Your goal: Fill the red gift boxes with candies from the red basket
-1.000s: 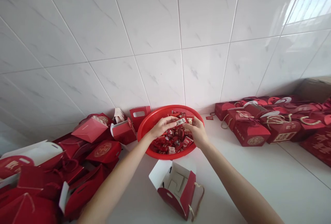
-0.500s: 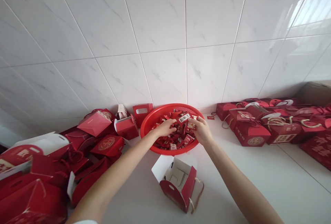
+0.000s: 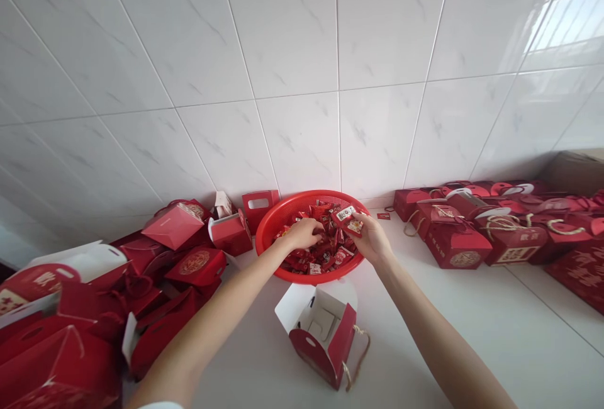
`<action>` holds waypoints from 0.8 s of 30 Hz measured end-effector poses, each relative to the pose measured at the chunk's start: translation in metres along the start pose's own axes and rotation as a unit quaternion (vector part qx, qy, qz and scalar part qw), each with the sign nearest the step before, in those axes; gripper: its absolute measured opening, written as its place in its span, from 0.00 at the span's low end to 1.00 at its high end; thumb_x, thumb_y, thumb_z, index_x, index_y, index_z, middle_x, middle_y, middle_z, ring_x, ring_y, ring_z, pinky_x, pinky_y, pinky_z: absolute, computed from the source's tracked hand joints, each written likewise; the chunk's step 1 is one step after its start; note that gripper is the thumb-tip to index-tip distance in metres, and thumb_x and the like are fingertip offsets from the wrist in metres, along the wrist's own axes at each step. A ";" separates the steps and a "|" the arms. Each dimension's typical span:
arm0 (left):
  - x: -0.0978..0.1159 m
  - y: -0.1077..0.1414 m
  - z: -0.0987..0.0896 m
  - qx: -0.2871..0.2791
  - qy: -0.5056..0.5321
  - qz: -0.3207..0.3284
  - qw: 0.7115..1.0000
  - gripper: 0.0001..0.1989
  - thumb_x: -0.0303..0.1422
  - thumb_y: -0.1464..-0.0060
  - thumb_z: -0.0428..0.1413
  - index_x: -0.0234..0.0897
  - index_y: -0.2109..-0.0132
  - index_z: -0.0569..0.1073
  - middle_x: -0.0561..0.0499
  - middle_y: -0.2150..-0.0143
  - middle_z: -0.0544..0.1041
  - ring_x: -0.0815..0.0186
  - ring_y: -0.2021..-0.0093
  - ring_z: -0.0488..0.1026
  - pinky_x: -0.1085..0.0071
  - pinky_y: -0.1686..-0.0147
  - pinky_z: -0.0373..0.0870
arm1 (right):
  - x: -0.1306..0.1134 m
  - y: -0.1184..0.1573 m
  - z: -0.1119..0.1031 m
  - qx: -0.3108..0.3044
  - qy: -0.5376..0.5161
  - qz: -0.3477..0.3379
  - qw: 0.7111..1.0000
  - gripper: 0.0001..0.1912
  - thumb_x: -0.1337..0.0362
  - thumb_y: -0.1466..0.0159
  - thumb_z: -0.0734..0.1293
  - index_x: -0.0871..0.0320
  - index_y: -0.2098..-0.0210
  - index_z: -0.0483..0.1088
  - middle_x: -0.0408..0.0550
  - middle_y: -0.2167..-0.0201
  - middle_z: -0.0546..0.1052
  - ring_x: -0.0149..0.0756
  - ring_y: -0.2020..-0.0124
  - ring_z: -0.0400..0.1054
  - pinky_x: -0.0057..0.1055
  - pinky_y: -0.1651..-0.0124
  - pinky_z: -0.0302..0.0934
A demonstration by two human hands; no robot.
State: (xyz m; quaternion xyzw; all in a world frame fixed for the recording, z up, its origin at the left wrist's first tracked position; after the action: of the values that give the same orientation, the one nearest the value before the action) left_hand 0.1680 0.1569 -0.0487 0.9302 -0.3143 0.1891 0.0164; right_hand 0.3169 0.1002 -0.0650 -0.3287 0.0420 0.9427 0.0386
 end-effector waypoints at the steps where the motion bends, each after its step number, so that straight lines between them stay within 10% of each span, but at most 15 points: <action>1: -0.002 0.001 -0.007 0.031 0.001 -0.012 0.999 0.08 0.27 0.47 0.57 0.39 0.62 0.80 0.46 0.59 0.82 0.54 0.57 0.79 0.65 0.58 0.72 | 0.000 0.000 0.000 0.000 -0.003 -0.001 1.000 0.05 0.71 0.47 0.74 0.58 0.71 0.74 0.46 0.70 0.81 0.34 0.68 0.77 0.26 0.64 0.72; 16: 0.003 0.019 -0.062 0.251 0.268 0.079 0.927 0.10 0.32 0.48 0.58 0.38 0.59 0.82 0.44 0.51 0.81 0.56 0.49 0.77 0.58 0.45 0.73 | -0.001 0.009 0.015 -0.041 0.052 -0.007 0.998 0.13 0.65 0.51 0.80 0.57 0.69 0.76 0.46 0.67 0.83 0.37 0.65 0.78 0.31 0.61 0.73; 24: 0.022 0.022 -0.053 0.163 0.318 0.091 0.930 0.17 0.28 0.54 0.54 0.38 0.57 0.83 0.43 0.40 0.75 0.51 0.40 0.72 0.56 0.47 0.74 | -0.001 0.015 0.024 -0.073 0.079 0.010 0.994 0.15 0.62 0.51 0.80 0.57 0.65 0.77 0.47 0.66 0.83 0.40 0.63 0.78 0.31 0.64 0.73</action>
State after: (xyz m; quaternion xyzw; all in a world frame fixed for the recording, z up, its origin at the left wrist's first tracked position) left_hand 0.1525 0.1342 0.0060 0.7786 -0.3405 0.5243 -0.0537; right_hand 0.3007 0.0878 -0.0447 -0.4034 -0.0209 0.9148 0.0014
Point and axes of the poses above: each hand's wrist, its own y-axis away from the middle knuckle, its own z-axis out of the palm, x = y × z, the point moved 9 cm from there along -y, towards the middle knuckle
